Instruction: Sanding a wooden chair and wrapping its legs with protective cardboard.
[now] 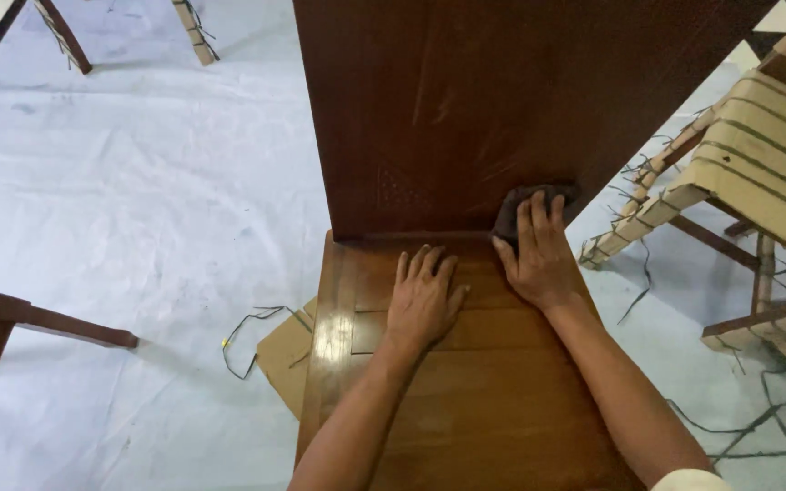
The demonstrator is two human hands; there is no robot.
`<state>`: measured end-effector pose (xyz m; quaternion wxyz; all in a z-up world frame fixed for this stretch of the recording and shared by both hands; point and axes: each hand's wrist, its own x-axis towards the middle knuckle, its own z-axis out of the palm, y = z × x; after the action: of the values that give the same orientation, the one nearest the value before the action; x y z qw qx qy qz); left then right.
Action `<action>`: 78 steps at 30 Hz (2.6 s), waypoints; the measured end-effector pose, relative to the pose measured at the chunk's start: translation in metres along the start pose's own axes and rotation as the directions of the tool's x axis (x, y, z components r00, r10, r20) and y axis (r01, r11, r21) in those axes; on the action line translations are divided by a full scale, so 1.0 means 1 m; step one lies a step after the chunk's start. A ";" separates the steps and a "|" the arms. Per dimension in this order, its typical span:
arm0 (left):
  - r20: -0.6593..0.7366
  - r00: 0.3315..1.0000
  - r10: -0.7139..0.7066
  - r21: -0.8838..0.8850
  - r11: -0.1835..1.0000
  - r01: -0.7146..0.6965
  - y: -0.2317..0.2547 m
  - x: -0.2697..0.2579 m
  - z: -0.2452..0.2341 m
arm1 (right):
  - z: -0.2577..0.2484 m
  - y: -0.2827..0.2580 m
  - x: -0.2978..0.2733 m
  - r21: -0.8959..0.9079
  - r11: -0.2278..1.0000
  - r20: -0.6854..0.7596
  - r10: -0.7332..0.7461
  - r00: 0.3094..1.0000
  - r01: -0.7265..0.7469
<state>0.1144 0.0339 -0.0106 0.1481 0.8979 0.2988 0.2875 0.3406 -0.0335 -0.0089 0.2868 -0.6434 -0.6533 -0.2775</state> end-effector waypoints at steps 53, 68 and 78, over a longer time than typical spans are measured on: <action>0.078 0.995 -0.058 -0.091 0.994 0.065 0.004 0.003 -0.005 | 0.006 -0.089 0.222 -0.354 0.800 -0.161 -0.562 0.811 0.484; 0.033 0.999 -0.041 -0.082 0.996 0.044 0.003 0.000 -0.004 | -0.026 -0.017 0.241 -0.454 0.825 -0.218 -0.470 0.856 0.337; 0.037 0.999 -0.022 -0.054 0.998 0.024 0.002 -0.001 -0.003 | -0.012 -0.016 0.201 -0.529 0.710 -0.121 -0.605 0.787 0.465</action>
<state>0.1127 0.0325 -0.0074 0.1813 0.8951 0.2982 0.2776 0.3234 0.0944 0.1459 0.1184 -0.4260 -0.6761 -0.5894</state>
